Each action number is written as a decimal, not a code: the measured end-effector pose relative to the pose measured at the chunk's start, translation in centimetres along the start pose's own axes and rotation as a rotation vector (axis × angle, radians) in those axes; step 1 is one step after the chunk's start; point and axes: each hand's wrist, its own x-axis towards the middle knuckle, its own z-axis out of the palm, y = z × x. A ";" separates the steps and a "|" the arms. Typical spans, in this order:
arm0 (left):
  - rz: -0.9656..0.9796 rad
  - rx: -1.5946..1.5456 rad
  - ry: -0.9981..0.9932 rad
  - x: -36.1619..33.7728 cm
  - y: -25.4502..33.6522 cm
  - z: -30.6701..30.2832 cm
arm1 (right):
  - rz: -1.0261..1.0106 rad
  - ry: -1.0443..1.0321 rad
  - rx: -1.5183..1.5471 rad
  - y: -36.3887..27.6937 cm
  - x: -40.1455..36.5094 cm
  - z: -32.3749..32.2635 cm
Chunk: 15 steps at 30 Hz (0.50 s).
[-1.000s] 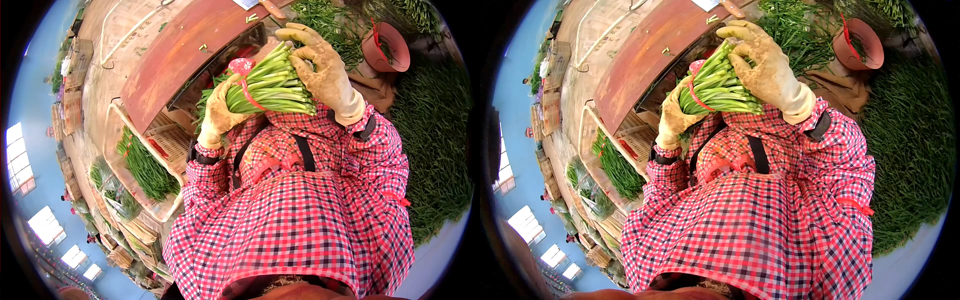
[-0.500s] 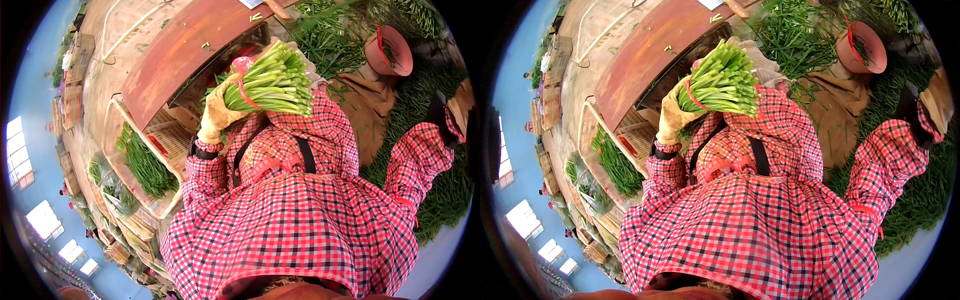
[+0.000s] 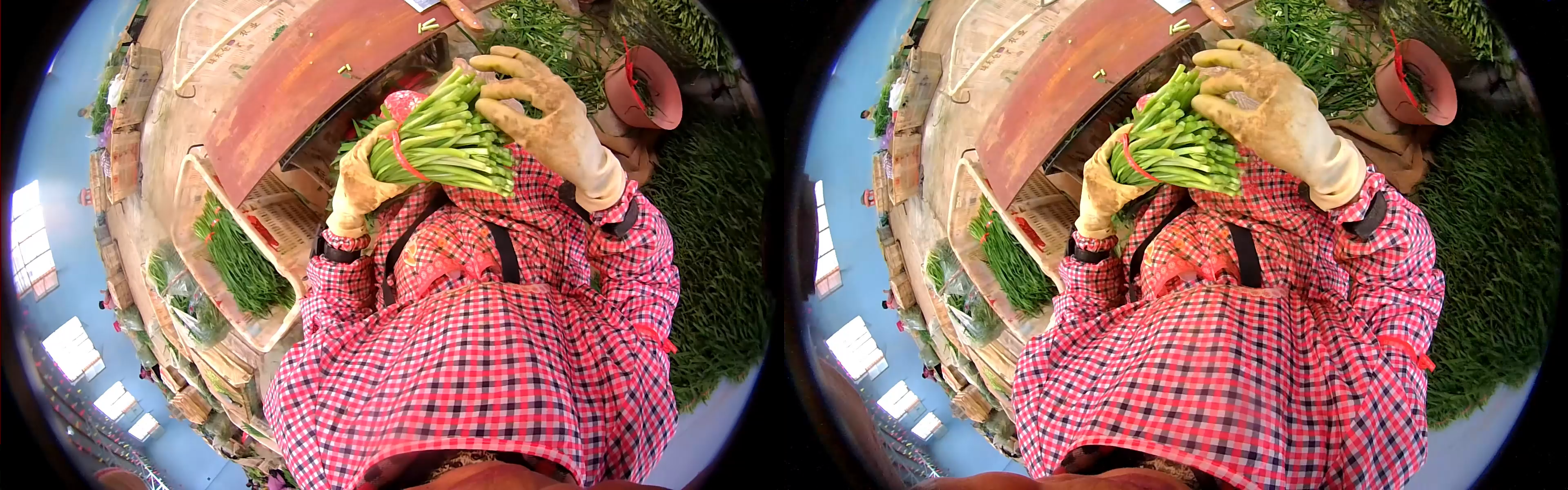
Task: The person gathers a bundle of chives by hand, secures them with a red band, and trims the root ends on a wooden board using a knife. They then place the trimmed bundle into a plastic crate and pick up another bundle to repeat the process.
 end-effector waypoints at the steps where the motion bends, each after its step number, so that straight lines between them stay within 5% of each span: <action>1: 0.019 0.067 0.004 -0.1 0.0 0.4 | -0.004 0.006 -0.019 0.4 -0.3 0.1; 7: 0.098 0.176 -0.007 0.0 0.1 0.5 | -0.084 -0.005 -0.090 0.3 0.3 0.3; 11: 0.076 0.157 0.003 0.0 0.0 0.5 | 0.353 -0.013 0.155 -1.9 1.0 -1.4; 15: 0.009 0.019 -0.022 -0.2 0.6 0.2 | 0.135 0.123 -0.563 1.3 0.2 -11.6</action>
